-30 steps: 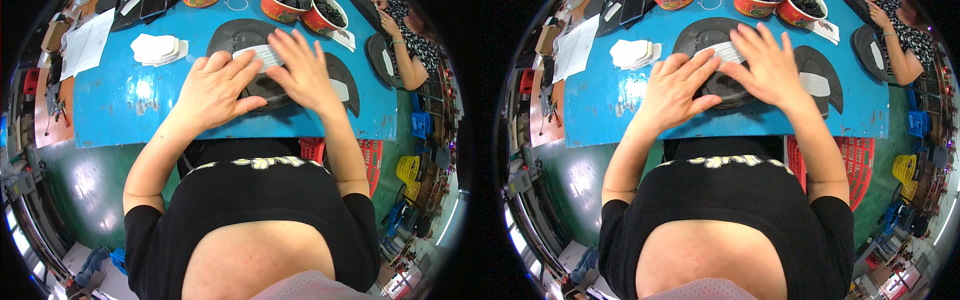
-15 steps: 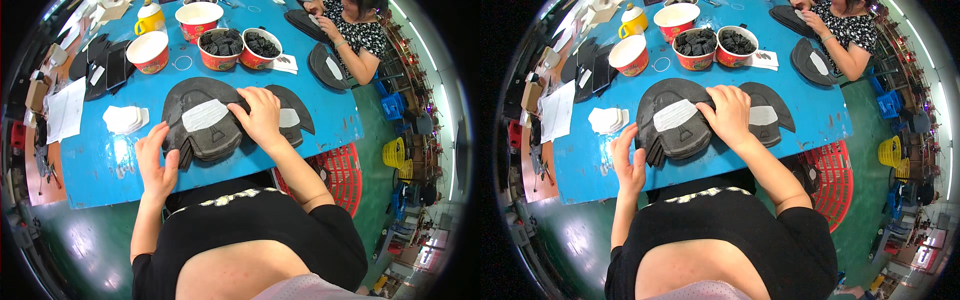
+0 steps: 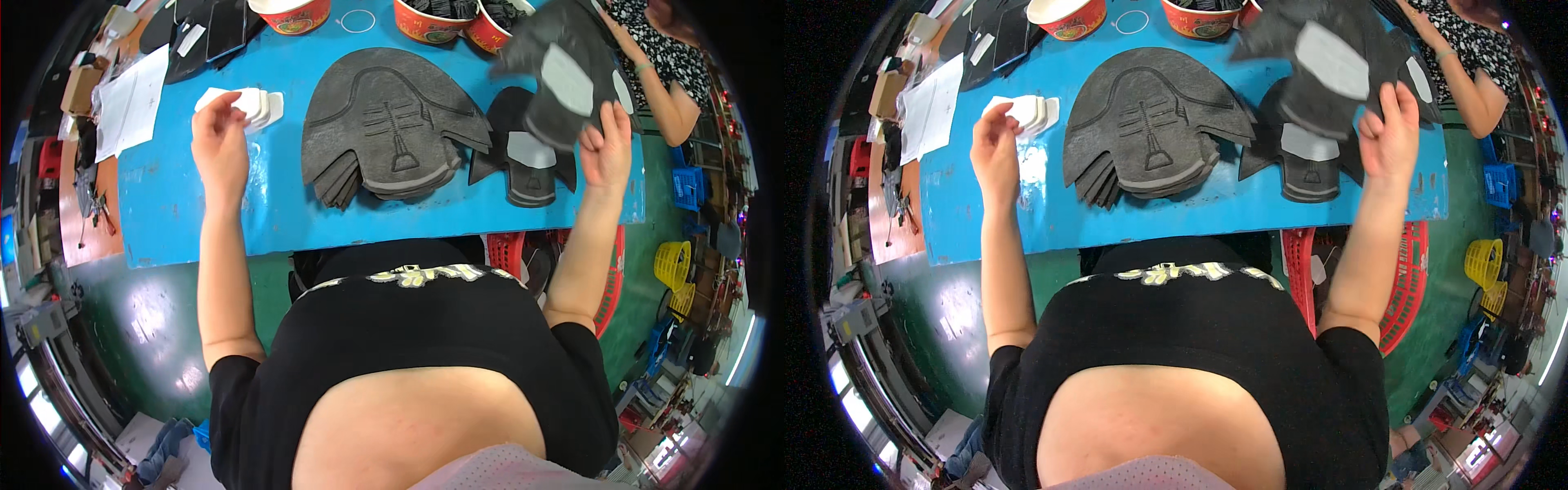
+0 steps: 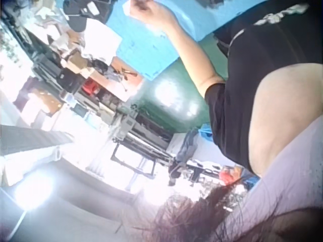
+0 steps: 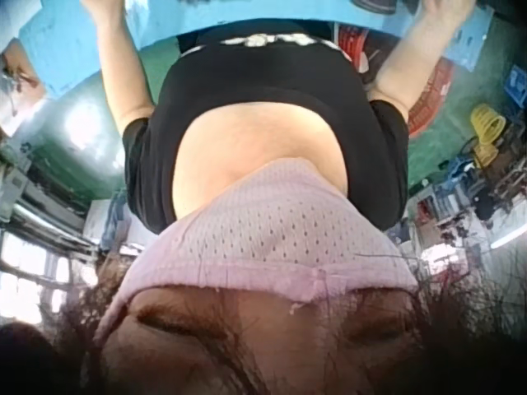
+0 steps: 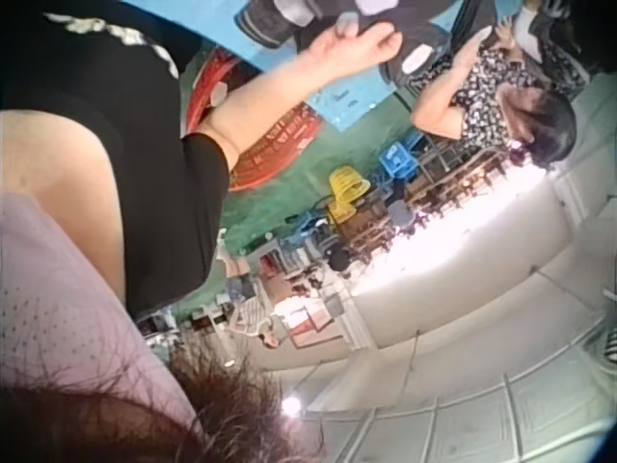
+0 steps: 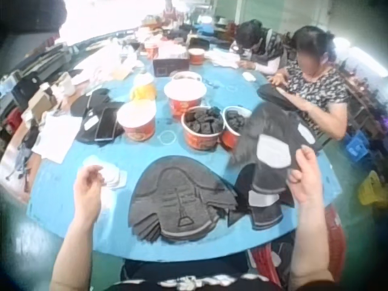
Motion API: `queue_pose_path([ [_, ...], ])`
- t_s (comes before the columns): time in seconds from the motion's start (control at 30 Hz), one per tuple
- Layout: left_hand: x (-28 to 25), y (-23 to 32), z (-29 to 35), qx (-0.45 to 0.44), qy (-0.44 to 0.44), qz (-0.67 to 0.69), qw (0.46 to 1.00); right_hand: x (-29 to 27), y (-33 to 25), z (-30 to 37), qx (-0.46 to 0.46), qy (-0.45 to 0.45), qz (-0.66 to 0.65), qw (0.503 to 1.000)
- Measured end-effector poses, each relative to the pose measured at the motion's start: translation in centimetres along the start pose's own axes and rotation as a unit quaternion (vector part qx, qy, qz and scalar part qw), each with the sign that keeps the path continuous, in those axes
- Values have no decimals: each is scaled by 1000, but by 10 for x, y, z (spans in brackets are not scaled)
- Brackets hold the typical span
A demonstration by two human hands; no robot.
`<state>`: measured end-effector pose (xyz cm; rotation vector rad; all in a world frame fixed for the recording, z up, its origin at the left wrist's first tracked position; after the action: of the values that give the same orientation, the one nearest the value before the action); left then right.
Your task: The person peels the backing off adhesive patches by hand and attaches them onto shoe component pieces, pressing each patch flat.
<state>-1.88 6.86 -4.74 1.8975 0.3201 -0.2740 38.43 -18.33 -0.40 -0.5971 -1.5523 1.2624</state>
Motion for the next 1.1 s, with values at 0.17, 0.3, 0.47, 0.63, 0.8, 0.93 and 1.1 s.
queue_pose_path([
  [0.17,25,29,-39,47,10,125,991,-52,31,0,83,19,240,967],
  [0.3,69,49,-72,114,-33,82,989,-58,43,5,1,94,412,906],
  [0.47,104,61,-122,361,138,-85,918,-66,41,8,-40,45,500,864],
  [0.63,138,33,-161,254,-67,-407,875,-55,31,23,-410,69,628,657],
  [0.8,132,43,-157,284,-233,-441,819,-39,21,42,-320,107,572,748],
  [0.93,145,4,-190,295,-176,-436,832,32,25,75,-423,-26,421,802],
  [1.1,96,68,-147,240,-202,-459,831,104,41,137,-430,-381,440,690],
])
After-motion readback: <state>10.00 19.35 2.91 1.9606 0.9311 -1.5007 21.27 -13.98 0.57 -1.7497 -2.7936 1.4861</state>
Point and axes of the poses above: each hand's wrist, its own z-axis away from the middle knuckle, its own x-axis out of the palm, y = z × x, the point moved 3 cm from there along -z, towards the middle knuckle, and after that the axes turned 13 degrees about y, right-handed, at the moved point
